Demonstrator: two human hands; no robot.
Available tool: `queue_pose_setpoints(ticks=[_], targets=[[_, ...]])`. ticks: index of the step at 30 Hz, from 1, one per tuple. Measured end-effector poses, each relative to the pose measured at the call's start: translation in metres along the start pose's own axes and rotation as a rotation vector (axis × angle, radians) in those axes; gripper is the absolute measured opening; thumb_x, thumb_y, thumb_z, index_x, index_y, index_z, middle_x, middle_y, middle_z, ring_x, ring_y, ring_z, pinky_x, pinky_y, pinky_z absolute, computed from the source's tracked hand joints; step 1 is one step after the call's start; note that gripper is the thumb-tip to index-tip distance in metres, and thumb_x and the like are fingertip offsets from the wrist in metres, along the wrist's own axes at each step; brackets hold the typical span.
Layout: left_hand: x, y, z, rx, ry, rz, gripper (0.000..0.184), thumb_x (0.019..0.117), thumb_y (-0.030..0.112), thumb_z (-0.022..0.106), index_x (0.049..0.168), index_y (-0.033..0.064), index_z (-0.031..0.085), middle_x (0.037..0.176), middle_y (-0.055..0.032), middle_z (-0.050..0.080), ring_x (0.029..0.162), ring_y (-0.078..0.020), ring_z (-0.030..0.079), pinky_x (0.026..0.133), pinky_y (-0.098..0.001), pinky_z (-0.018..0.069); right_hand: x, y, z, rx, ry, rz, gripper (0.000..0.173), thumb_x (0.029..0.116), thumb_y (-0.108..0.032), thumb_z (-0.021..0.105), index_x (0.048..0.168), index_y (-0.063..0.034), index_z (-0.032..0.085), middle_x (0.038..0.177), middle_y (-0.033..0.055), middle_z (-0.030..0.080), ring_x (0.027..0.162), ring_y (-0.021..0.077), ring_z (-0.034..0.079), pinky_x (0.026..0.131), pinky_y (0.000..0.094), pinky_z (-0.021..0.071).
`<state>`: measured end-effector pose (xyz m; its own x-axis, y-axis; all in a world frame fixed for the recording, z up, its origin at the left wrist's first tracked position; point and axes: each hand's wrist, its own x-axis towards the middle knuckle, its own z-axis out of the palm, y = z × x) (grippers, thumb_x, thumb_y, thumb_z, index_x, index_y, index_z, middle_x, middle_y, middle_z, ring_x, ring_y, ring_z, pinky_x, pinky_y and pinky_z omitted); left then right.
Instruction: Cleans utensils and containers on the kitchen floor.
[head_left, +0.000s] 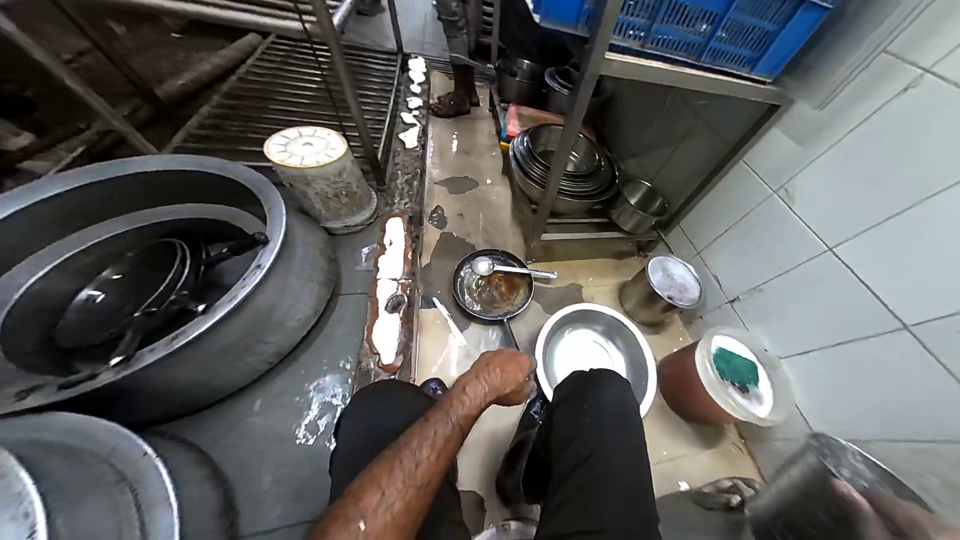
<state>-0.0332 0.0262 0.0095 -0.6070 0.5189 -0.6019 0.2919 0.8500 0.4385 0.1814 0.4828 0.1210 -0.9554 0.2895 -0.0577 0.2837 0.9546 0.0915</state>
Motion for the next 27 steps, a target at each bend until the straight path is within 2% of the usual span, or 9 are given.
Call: queue_pose_setpoints(ticks=[2,4,6,8,10,14,18,23,27], targets=[[0.001,-0.002,0.000,-0.016,0.016,-0.011,0.042,0.1039,0.036,0.054,0.137,0.0122,0.063,0.125,-0.0182,0.069,0.117,-0.0392,0.066,0.095,-0.0660,0.0511,0.040,-0.022,0.026,0.044,0.120,-0.255,0.057,0.1057,-0.048,0.045,0.093,-0.0019,0.075,0.090,0.0223,0.075,0.086,0.0426,0.074,0.072,0.0630,0.0570],[0.001,-0.002,-0.001,-0.017,0.008,-0.018,0.042,0.1039,0.036,0.055,0.136,0.0108,0.063,0.126,-0.0195,0.068,0.119,-0.0405,0.064,0.095,-0.0672,0.0505,0.088,-0.054,0.064,0.099,0.231,-0.420,0.057,0.1015,-0.050,0.047,0.083,-0.0047,0.074,0.078,0.0175,0.073,0.073,0.0393,0.073,0.060,0.0609,0.0565],[0.002,-0.004,-0.002,-0.020,-0.008,-0.026,0.042,0.1036,0.035,0.055,0.137,0.0099,0.062,0.128,-0.0205,0.067,0.121,-0.0415,0.064,0.095,-0.0675,0.0503,0.132,-0.104,0.087,0.127,0.122,-0.495,0.054,0.1012,-0.050,0.048,0.086,-0.0060,0.075,0.082,0.0169,0.074,0.078,0.0394,0.074,0.066,0.0624,0.0575],[0.005,-0.006,-0.003,-0.028,-0.027,-0.033,0.043,0.1038,0.034,0.054,0.138,0.0091,0.061,0.130,-0.0213,0.066,0.122,-0.0419,0.063,0.096,-0.0675,0.0501,0.170,-0.163,0.097,0.075,-0.168,-0.499,0.053,0.1049,-0.051,0.044,0.106,-0.0093,0.077,0.103,0.0166,0.076,0.101,0.0385,0.073,0.087,0.0622,0.0559],[0.009,-0.011,-0.007,-0.045,-0.026,-0.040,0.043,0.1039,0.035,0.054,0.138,0.0087,0.061,0.130,-0.0217,0.066,0.123,-0.0422,0.062,0.096,-0.0681,0.0498,0.205,-0.225,0.110,0.030,-0.371,-0.539,0.055,0.1067,-0.052,0.040,0.114,-0.0087,0.073,0.113,0.0175,0.074,0.113,0.0374,0.068,0.097,0.0599,0.0513],[0.018,-0.019,-0.016,-0.082,0.021,-0.045,0.042,0.1034,0.036,0.054,0.137,0.0123,0.062,0.129,-0.0188,0.067,0.121,-0.0403,0.064,0.094,-0.0672,0.0511,0.255,-0.326,0.141,-0.029,-0.510,-0.643,0.055,0.1074,-0.052,0.037,0.113,-0.0095,0.072,0.114,0.0170,0.072,0.114,0.0365,0.067,0.095,0.0603,0.0513],[0.017,-0.022,-0.033,-0.103,0.014,-0.033,0.041,0.1044,0.036,0.053,0.136,0.0114,0.061,0.127,-0.0185,0.067,0.121,-0.0394,0.064,0.094,-0.0653,0.0516,0.283,-0.395,0.161,-0.079,-0.578,-0.718,0.053,0.1068,-0.050,0.040,0.109,-0.0086,0.072,0.111,0.0168,0.072,0.111,0.0359,0.068,0.092,0.0600,0.0517],[0.018,-0.025,-0.044,-0.135,-0.012,0.001,0.040,0.1042,0.035,0.053,0.134,0.0089,0.061,0.126,-0.0192,0.067,0.120,-0.0398,0.064,0.093,-0.0645,0.0522,0.303,-0.438,0.177,-0.174,-0.654,-0.786,0.049,0.1062,-0.050,0.044,0.107,-0.0113,0.073,0.108,0.0161,0.073,0.107,0.0362,0.069,0.086,0.0620,0.0526],[0.018,-0.028,-0.048,-0.153,-0.021,0.016,0.038,0.1046,0.033,0.052,0.134,0.0095,0.060,0.126,-0.0187,0.067,0.119,-0.0396,0.064,0.093,-0.0644,0.0522,0.316,-0.455,0.174,-0.242,-0.711,-0.835,0.050,0.1066,-0.051,0.042,0.105,-0.0098,0.072,0.110,0.0165,0.072,0.109,0.0366,0.068,0.087,0.0629,0.0521]])
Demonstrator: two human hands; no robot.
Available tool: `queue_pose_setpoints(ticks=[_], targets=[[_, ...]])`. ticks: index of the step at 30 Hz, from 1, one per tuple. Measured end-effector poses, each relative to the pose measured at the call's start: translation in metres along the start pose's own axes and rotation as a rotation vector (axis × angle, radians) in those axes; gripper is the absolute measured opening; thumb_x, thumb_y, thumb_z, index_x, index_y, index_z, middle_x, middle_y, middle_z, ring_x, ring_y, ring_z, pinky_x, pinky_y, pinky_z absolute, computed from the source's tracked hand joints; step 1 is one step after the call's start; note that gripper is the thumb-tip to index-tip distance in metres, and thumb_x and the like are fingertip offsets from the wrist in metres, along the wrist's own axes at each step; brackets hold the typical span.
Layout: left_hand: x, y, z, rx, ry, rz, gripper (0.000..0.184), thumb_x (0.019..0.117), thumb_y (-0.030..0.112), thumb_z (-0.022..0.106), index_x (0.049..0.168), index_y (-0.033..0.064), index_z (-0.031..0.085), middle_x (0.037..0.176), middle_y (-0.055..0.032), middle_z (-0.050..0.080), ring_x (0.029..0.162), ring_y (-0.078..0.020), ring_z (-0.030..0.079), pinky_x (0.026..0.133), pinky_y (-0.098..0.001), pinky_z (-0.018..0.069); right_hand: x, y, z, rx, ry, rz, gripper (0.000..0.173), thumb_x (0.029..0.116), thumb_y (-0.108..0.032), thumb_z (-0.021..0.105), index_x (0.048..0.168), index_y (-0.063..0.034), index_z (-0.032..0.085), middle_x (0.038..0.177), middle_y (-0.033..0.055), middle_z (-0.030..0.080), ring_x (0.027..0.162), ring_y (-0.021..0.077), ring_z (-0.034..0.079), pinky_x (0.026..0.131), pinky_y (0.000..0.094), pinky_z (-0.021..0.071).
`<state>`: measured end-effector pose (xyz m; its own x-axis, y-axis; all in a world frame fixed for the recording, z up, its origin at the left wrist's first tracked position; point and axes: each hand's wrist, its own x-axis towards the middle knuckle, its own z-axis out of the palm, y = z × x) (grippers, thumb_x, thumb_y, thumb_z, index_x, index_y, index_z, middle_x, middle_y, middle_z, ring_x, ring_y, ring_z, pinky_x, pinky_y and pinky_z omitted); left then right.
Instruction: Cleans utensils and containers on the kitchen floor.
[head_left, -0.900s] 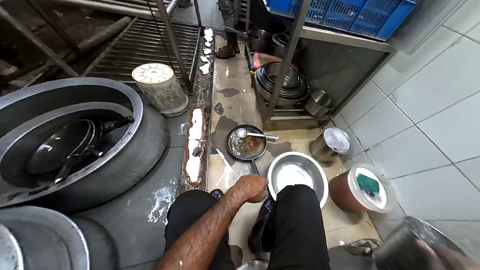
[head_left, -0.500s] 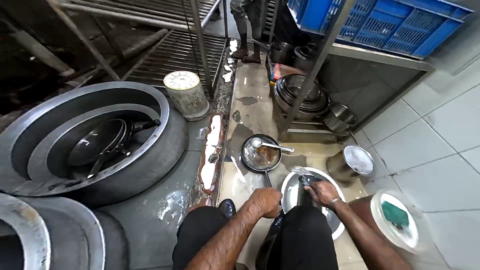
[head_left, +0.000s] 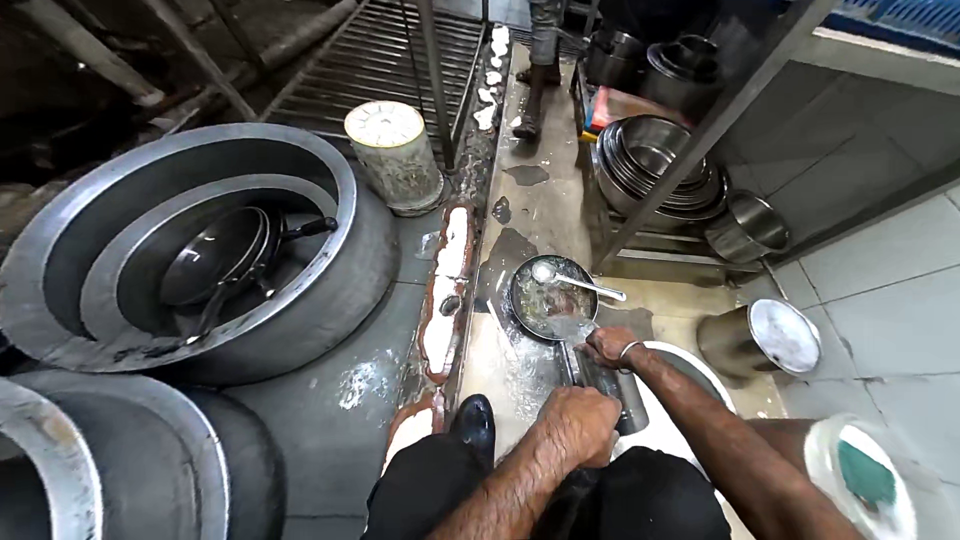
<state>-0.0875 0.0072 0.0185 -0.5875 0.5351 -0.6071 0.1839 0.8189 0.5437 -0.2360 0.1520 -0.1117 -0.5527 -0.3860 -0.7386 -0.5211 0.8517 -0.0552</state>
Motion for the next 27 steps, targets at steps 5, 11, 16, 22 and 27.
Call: queue_pose_setpoints(ticks=[5,11,16,22,27], targets=[[-0.002,0.000,0.001,0.000,0.005,-0.007,0.039,0.1045,0.032,0.052,0.135,0.0095,0.060,0.126,-0.0195,0.067,0.118,-0.0401,0.065,0.091,-0.0643,0.0525,-0.011,-0.004,-0.024,0.021,-0.036,-0.004,0.051,0.1066,-0.050,0.045,0.106,-0.0071,0.072,0.111,0.0193,0.071,0.109,0.0390,0.068,0.086,0.0652,0.0507],[0.000,0.000,0.004,0.018,0.018,-0.014,0.039,0.1043,0.034,0.052,0.135,0.0097,0.060,0.126,-0.0181,0.068,0.119,-0.0386,0.065,0.093,-0.0639,0.0522,-0.027,-0.002,-0.037,-0.019,-0.020,-0.002,0.051,0.1063,-0.051,0.045,0.105,-0.0079,0.072,0.108,0.0184,0.072,0.106,0.0382,0.068,0.085,0.0644,0.0513],[0.002,-0.003,0.005,0.022,0.036,-0.019,0.040,0.1047,0.035,0.052,0.135,0.0099,0.061,0.127,-0.0186,0.067,0.120,-0.0391,0.065,0.094,-0.0641,0.0523,-0.047,0.008,-0.034,-0.023,0.005,0.001,0.052,0.1043,-0.054,0.048,0.103,-0.0089,0.074,0.106,0.0176,0.073,0.105,0.0381,0.069,0.087,0.0647,0.0516],[0.000,-0.005,0.003,0.022,0.057,-0.025,0.040,0.1047,0.035,0.052,0.136,0.0107,0.061,0.129,-0.0192,0.067,0.121,-0.0399,0.063,0.095,-0.0655,0.0509,-0.114,0.034,0.013,0.050,0.068,0.152,0.059,0.1032,-0.061,0.045,0.107,-0.0090,0.073,0.109,0.0177,0.072,0.109,0.0378,0.068,0.090,0.0624,0.0518],[0.001,-0.003,0.005,0.020,0.062,-0.017,0.042,0.1050,0.035,0.052,0.137,0.0102,0.061,0.130,-0.0184,0.067,0.123,-0.0385,0.063,0.097,-0.0647,0.0505,-0.207,0.072,0.088,0.181,0.166,0.318,0.066,0.1020,-0.066,0.042,0.112,-0.0089,0.073,0.113,0.0195,0.072,0.112,0.0394,0.068,0.093,0.0621,0.0521]])
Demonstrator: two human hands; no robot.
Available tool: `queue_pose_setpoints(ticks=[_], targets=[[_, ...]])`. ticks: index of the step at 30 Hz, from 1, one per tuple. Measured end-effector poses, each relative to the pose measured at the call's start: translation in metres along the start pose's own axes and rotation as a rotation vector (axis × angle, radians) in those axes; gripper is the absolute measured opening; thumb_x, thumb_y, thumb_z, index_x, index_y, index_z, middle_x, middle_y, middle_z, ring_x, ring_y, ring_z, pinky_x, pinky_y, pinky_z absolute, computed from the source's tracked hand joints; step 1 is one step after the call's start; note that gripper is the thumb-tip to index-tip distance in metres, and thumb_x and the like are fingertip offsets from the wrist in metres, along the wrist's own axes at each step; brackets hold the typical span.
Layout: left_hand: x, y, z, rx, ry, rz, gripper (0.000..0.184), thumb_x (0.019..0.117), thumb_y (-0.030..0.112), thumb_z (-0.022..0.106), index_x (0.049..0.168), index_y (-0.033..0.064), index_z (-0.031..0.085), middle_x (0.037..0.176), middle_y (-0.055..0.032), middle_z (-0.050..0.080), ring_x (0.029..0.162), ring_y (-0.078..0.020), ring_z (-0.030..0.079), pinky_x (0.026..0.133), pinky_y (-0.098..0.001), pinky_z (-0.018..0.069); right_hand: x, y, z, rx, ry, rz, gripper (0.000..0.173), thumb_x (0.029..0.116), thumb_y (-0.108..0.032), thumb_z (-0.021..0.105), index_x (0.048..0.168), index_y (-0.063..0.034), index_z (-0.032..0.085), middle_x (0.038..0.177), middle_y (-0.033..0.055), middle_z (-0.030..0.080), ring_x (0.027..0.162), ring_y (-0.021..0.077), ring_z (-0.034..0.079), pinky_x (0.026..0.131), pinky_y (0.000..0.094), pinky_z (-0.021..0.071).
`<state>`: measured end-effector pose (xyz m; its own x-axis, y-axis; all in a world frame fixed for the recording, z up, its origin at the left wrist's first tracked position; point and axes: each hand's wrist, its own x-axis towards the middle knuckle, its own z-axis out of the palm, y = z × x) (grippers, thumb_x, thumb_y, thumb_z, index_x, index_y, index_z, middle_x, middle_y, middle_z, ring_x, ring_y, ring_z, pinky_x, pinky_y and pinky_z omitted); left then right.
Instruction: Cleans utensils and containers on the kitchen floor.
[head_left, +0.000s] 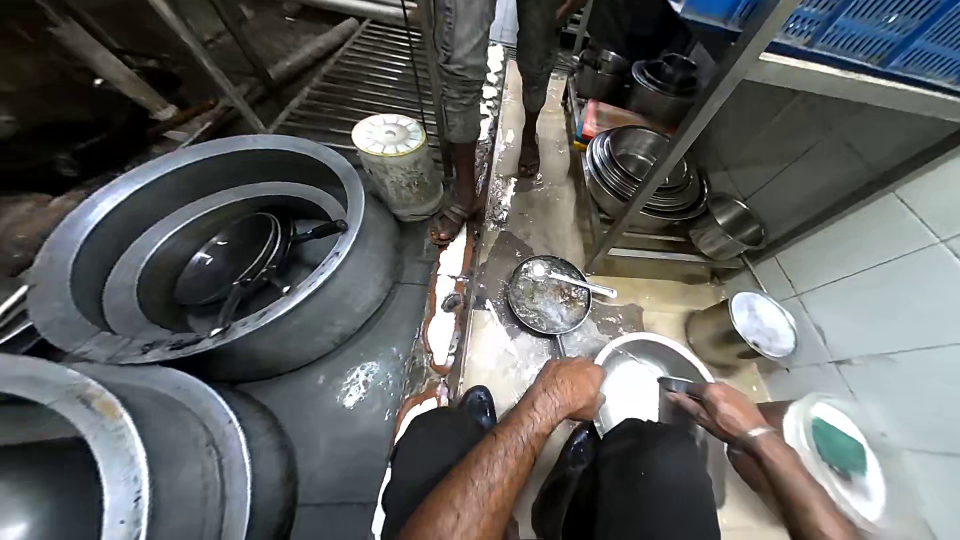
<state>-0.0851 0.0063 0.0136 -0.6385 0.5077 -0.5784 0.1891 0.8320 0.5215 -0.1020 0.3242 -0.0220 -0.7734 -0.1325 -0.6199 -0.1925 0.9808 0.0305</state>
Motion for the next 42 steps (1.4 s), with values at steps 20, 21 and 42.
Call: queue_pose_setpoints(ticks=[20,21,42], targets=[[-0.005,0.007,0.040,0.158,0.003,0.050,0.042,0.1045,0.039,0.055,0.138,0.0155,0.063,0.117,-0.0143,0.072,0.110,-0.0344,0.069,0.097,-0.0613,0.0524,-0.347,0.146,0.150,0.344,-0.112,0.836,0.060,0.0982,-0.064,0.056,0.108,-0.0068,0.073,0.114,0.0232,0.072,0.111,0.0432,0.068,0.092,0.0677,0.0513],[-0.006,0.007,0.042,0.172,-0.007,0.045,0.042,0.1048,0.040,0.055,0.138,0.0157,0.063,0.117,-0.0138,0.072,0.109,-0.0337,0.069,0.097,-0.0609,0.0526,-0.350,0.147,0.165,0.375,-0.161,0.853,0.061,0.0982,-0.064,0.056,0.109,-0.0062,0.073,0.115,0.0231,0.071,0.112,0.0431,0.068,0.093,0.0674,0.0512],[-0.003,-0.013,0.066,0.201,-0.127,-0.061,0.047,0.1059,0.040,0.052,0.141,0.0098,0.059,0.125,-0.0180,0.069,0.118,-0.0355,0.066,0.104,-0.0594,0.0493,-0.259,0.124,0.345,0.474,-0.240,0.803,0.048,0.1013,-0.053,0.052,0.119,-0.0126,0.072,0.128,0.0185,0.069,0.122,0.0395,0.065,0.095,0.0647,0.0510]])
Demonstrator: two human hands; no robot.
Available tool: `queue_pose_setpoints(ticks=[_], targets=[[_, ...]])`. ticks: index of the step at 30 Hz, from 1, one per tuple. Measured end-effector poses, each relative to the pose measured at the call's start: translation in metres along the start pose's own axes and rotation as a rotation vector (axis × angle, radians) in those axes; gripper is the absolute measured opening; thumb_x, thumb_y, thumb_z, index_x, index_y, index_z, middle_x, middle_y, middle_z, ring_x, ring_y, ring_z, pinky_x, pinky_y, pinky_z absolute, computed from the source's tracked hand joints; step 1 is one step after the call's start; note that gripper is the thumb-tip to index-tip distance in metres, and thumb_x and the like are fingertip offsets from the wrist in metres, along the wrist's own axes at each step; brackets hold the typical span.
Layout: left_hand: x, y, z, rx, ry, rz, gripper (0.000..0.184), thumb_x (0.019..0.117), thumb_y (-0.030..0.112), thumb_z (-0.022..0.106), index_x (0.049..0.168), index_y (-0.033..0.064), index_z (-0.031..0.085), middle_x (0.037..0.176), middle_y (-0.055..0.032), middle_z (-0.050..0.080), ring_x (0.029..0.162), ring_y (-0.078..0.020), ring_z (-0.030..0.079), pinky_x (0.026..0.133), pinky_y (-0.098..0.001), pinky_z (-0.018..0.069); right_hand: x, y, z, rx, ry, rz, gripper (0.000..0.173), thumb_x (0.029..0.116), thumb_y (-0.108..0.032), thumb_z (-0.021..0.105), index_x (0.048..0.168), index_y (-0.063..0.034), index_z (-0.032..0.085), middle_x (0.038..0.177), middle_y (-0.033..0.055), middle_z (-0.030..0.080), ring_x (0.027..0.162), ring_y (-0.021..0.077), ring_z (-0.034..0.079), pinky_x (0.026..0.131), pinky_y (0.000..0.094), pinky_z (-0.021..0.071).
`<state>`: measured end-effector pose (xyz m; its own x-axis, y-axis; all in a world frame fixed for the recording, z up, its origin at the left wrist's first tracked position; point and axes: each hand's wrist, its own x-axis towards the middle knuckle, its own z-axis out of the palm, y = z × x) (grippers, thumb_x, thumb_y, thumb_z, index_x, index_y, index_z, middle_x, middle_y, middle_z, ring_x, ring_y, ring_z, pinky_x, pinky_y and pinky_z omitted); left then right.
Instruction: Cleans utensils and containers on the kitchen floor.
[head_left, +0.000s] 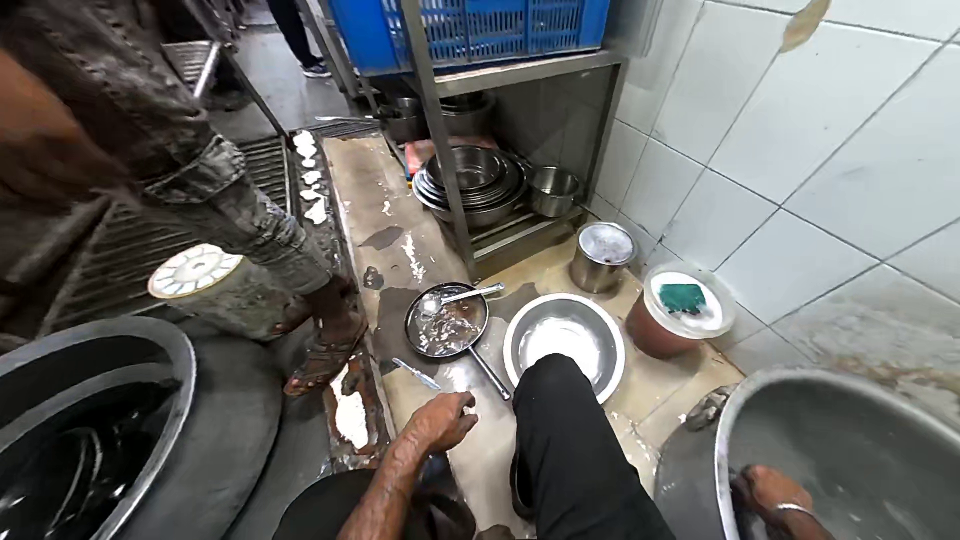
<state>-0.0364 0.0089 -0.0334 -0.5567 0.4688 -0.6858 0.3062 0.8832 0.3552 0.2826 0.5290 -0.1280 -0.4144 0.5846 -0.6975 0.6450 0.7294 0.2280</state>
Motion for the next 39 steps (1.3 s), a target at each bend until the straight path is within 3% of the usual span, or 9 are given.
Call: queue_pose_setpoints(ticks=[8,12,16,18,23,26,30,35,39], targets=[[0.008,-0.001,0.004,0.011,-0.032,0.009,0.047,0.1053,0.041,0.052,0.142,0.0114,0.059,0.124,-0.0167,0.070,0.116,-0.0346,0.068,0.102,-0.0594,0.0504,-0.066,0.055,-0.006,0.421,0.572,0.020,0.057,0.1045,-0.053,0.048,0.102,-0.0029,0.076,0.101,0.0268,0.074,0.100,0.0478,0.071,0.085,0.0687,0.0525],[0.012,0.002,0.005,0.033,-0.058,0.024,0.047,0.1057,0.041,0.052,0.142,0.0111,0.059,0.123,-0.0173,0.070,0.116,-0.0350,0.068,0.102,-0.0594,0.0504,-0.119,0.050,-0.064,0.280,0.804,0.005,0.058,0.1024,-0.054,0.047,0.089,-0.0050,0.074,0.086,0.0251,0.073,0.085,0.0483,0.072,0.069,0.0688,0.0522],[0.010,0.004,0.002,0.017,-0.043,0.027,0.046,0.1061,0.039,0.052,0.141,0.0102,0.059,0.122,-0.0175,0.070,0.114,-0.0348,0.068,0.102,-0.0592,0.0505,-0.144,0.039,-0.125,0.135,1.046,-0.194,0.047,0.0970,-0.046,0.057,0.073,-0.0064,0.068,0.067,0.0181,0.066,0.064,0.0424,0.069,0.052,0.0616,0.0483],[0.009,0.005,0.001,0.007,-0.035,0.027,0.046,0.1063,0.039,0.052,0.142,0.0100,0.058,0.121,-0.0171,0.071,0.113,-0.0347,0.068,0.101,-0.0587,0.0506,-0.147,0.024,-0.150,0.076,1.091,-0.310,0.047,0.0943,-0.046,0.059,0.071,-0.0070,0.068,0.065,0.0153,0.065,0.062,0.0395,0.068,0.049,0.0590,0.0482],[0.005,0.003,-0.001,-0.004,-0.035,0.002,0.046,0.1063,0.039,0.051,0.142,0.0104,0.059,0.122,-0.0177,0.070,0.114,-0.0347,0.068,0.101,-0.0593,0.0505,-0.119,-0.053,-0.189,0.021,1.006,-0.614,0.040,0.0932,-0.045,0.064,0.074,-0.0109,0.071,0.067,0.0101,0.067,0.064,0.0332,0.070,0.052,0.0554,0.0525],[0.005,0.001,-0.002,-0.018,-0.026,-0.009,0.046,0.1058,0.039,0.052,0.142,0.0111,0.059,0.125,-0.0173,0.070,0.117,-0.0353,0.067,0.103,-0.0602,0.0498,-0.084,-0.127,-0.195,-0.009,0.746,-0.684,0.041,0.0976,-0.050,0.060,0.087,-0.0143,0.075,0.081,0.0094,0.073,0.081,0.0320,0.073,0.068,0.0576,0.0564],[0.008,0.004,-0.003,-0.019,-0.038,-0.029,0.047,0.1056,0.041,0.052,0.142,0.0130,0.058,0.125,-0.0163,0.070,0.117,-0.0352,0.067,0.102,-0.0610,0.0500,-0.038,-0.242,-0.193,-0.115,0.369,-0.803,0.046,0.1027,-0.053,0.050,0.101,-0.0144,0.075,0.099,0.0114,0.074,0.100,0.0335,0.070,0.084,0.0602,0.0537],[0.015,0.003,-0.013,-0.077,-0.027,-0.018,0.046,0.1061,0.041,0.051,0.143,0.0132,0.058,0.123,-0.0155,0.070,0.115,-0.0336,0.068,0.101,-0.0595,0.0510,0.003,-0.358,-0.189,-0.224,0.205,-0.912,0.047,0.1037,-0.053,0.048,0.105,-0.0148,0.076,0.105,0.0132,0.074,0.104,0.0355,0.070,0.085,0.0634,0.0525],[0.023,-0.006,-0.029,-0.101,0.026,-0.020,0.046,0.1057,0.041,0.050,0.143,0.0144,0.058,0.118,-0.0144,0.072,0.109,-0.0330,0.070,0.098,-0.0593,0.0525,0.034,-0.403,-0.210,-0.221,0.151,-0.850,0.051,0.1053,-0.054,0.044,0.111,-0.0132,0.074,0.114,0.0155,0.073,0.111,0.0373,0.068,0.088,0.0651,0.0522]])
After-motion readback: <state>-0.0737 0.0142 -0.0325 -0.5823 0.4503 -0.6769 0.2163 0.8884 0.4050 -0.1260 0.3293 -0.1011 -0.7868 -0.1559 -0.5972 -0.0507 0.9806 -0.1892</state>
